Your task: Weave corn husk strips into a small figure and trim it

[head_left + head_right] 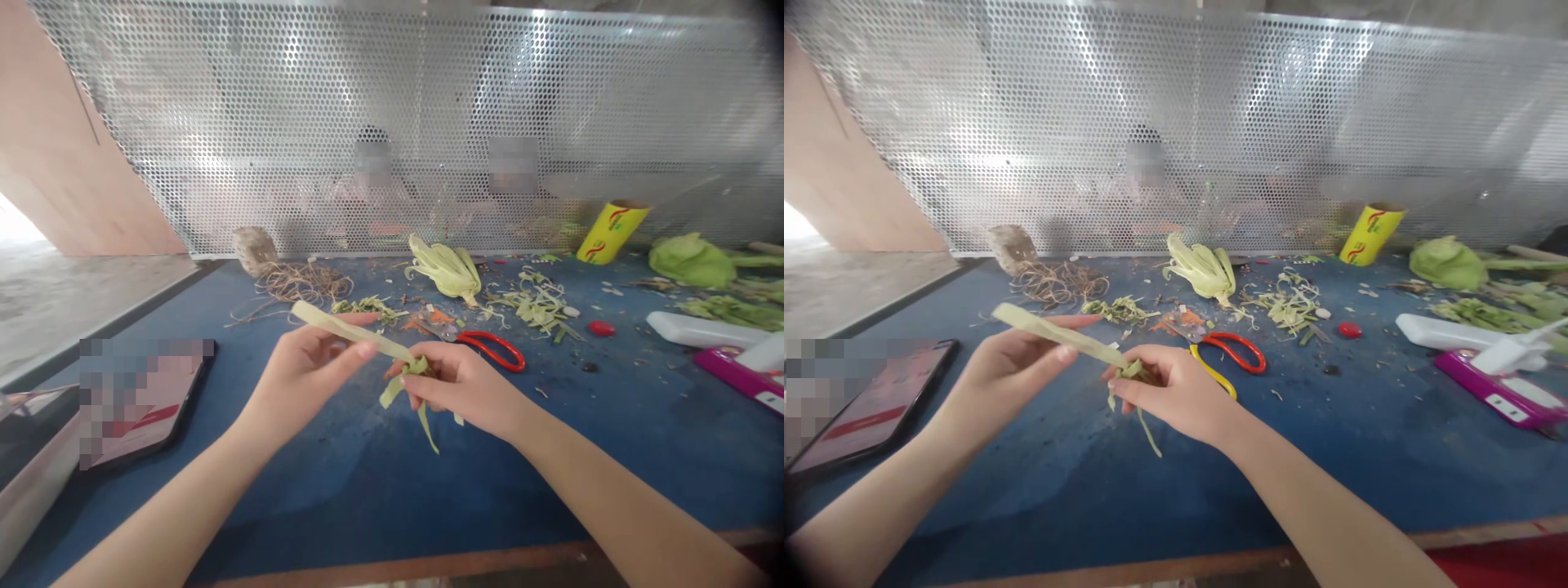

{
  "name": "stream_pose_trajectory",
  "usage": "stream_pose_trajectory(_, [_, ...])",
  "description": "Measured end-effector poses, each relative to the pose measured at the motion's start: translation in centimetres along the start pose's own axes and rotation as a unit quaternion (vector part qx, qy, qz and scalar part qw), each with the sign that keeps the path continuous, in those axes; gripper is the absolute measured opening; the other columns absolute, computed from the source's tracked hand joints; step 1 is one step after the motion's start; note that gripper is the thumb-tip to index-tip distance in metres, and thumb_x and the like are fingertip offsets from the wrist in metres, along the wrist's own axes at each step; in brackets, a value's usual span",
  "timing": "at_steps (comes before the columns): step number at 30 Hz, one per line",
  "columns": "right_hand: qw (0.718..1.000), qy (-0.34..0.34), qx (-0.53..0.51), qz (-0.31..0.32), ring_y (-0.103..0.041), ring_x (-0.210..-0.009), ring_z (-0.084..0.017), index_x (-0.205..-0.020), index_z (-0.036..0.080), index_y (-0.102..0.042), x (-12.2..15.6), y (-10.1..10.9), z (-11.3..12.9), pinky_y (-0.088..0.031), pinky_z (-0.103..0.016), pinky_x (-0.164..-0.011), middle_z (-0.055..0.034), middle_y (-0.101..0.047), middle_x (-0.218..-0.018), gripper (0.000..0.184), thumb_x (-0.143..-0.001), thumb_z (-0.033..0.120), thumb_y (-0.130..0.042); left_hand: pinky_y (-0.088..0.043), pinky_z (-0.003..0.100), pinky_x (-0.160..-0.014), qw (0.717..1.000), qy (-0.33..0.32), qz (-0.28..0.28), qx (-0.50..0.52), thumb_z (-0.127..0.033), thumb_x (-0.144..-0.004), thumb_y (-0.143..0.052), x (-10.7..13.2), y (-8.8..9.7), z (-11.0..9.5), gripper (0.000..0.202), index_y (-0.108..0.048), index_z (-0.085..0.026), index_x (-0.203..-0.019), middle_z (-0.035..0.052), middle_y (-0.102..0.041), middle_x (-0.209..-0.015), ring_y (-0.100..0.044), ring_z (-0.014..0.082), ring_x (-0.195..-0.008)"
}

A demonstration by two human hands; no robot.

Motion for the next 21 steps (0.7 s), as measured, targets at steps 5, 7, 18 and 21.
stream_pose_trajectory(5, [0.999,0.02,-0.022,-0.034,-0.053,-0.06,-0.009,-0.081,0.018,-0.058,-0.1,0.5,-0.2,-0.042,-0.021,-0.057,0.0027,-0.056,-0.067,0.012,-0.071,0.024,-0.063,-0.043,0.027,-0.062,0.989,0.032,0.145,0.005,-0.032,-0.068,-0.068,0.3,-2.7,1.1,0.041,-0.049,-0.016,-0.1,0.0026,-0.065,-0.076,-0.059,0.0167,-0.07])
stream_pose_trajectory(7, [0.998,0.023,-0.018,-0.059,-0.052,-0.058,-0.008,-0.077,0.018,-0.058,-0.2,0.7,-0.3,-0.041,-0.021,-0.055,0.0032,-0.055,-0.064,0.011,-0.071,0.025,-0.064,-0.042,0.026,-0.059,0.989,0.042,0.139,-0.007,-0.031,-0.068,-0.067,0.3,-2.7,1.3,0.044,-0.046,-0.017,-0.105,-0.0007,-0.063,-0.067,-0.056,0.0146,-0.062])
stream_pose_trajectory(18, [0.988,0.019,-0.098,-0.122,-0.044,-0.048,-0.006,-0.081,0.018,-0.055,-0.4,2.1,-0.5,-0.031,-0.019,-0.042,0.0033,-0.054,-0.061,0.024,-0.067,0.033,-0.068,-0.041,0.023,-0.058,0.973,0.065,0.221,-0.012,-0.033,-0.071,-0.064,0.5,-1.4,0.6,0.037,-0.058,-0.021,-0.106,-0.0046,-0.053,-0.061,-0.049,0.011,-0.057])
stream_pose_trajectory(21, [0.995,0.01,-0.096,-0.031,-0.047,-0.052,-0.005,-0.099,0.02,-0.05,0.0,0.7,-0.3,-0.037,-0.02,-0.048,0.0018,-0.057,-0.073,0.03,-0.073,0.026,-0.064,-0.044,0.026,-0.069,0.961,0.062,0.261,0.059,-0.03,-0.077,-0.059,1.0,-2.7,0.6,0.045,-0.048,-0.024,-0.12,0.0001,-0.061,-0.083,-0.056,0.0144,-0.076])
Point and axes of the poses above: each hand's wrist, its own x-axis away from the middle knuckle, its own y-axis out of the back of the hand, z = x × y, the point moved 5 cm from there along -x, towards the middle knuckle
